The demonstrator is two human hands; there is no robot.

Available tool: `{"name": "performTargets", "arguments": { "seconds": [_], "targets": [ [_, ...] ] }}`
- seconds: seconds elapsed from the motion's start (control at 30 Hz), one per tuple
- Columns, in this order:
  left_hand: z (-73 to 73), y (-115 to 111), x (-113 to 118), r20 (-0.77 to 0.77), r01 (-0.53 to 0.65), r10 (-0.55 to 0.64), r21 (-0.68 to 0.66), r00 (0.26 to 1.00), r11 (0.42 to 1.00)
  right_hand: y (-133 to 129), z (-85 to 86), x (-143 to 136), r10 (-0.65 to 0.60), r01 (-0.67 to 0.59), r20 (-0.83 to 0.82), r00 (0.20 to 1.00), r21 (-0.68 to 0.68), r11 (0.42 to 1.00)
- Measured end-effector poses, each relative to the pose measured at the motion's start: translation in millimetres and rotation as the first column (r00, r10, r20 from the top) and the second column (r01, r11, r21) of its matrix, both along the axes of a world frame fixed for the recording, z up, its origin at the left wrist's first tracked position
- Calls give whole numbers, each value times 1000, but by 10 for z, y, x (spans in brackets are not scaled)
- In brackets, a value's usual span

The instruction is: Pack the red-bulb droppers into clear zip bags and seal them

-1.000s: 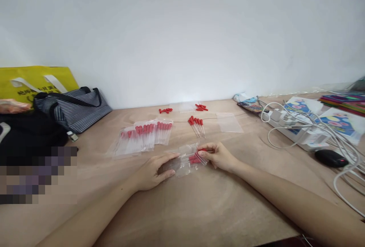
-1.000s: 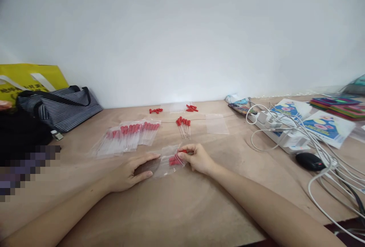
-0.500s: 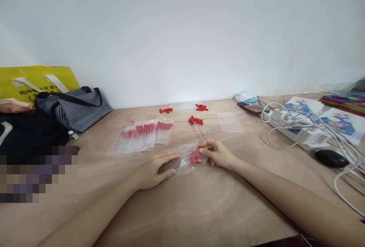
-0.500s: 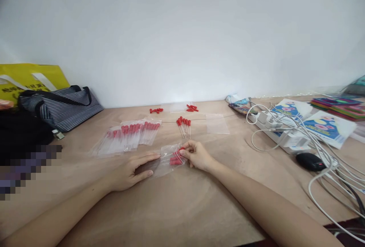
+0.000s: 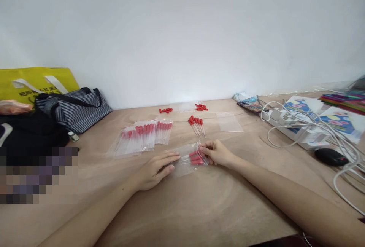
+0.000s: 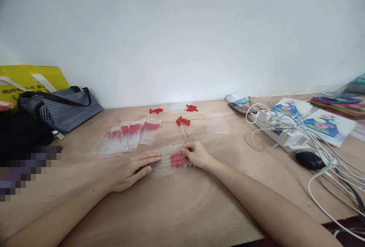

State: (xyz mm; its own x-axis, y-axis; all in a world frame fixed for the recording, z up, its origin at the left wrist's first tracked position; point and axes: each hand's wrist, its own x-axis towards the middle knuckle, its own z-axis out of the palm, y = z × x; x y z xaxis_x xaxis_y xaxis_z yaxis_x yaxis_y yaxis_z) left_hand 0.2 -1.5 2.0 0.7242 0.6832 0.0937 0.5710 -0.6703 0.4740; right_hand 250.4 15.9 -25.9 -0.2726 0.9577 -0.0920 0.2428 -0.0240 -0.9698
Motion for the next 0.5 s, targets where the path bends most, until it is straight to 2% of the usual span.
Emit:
{"name": "performTargets", "arguments": {
  "seconds": [0.07,0.13,0.27,0.37,0.5],
  "targets": [
    [-2,-4,1,-26,-7,7,-5,1000,1000,32,29,59,-21,19,-47,999,-38,999],
    [-10,-8,17,-57,-7,6,-4,998,1000,127,51,142,-106,105,-48,993,-20,994],
    [-25,-13,92,-90,39,-38,4,995,999,508,72,301,-336,315,139,932,155,937],
    [-23,-22,133,-73,60,-59,12,996,998,861,59,323,-396,360,208,895,188,914],
    [-31,-42,117,48,28,-32,88,998,996,1273,13,220,-429,385,269,862,201,900]
  ]
}}
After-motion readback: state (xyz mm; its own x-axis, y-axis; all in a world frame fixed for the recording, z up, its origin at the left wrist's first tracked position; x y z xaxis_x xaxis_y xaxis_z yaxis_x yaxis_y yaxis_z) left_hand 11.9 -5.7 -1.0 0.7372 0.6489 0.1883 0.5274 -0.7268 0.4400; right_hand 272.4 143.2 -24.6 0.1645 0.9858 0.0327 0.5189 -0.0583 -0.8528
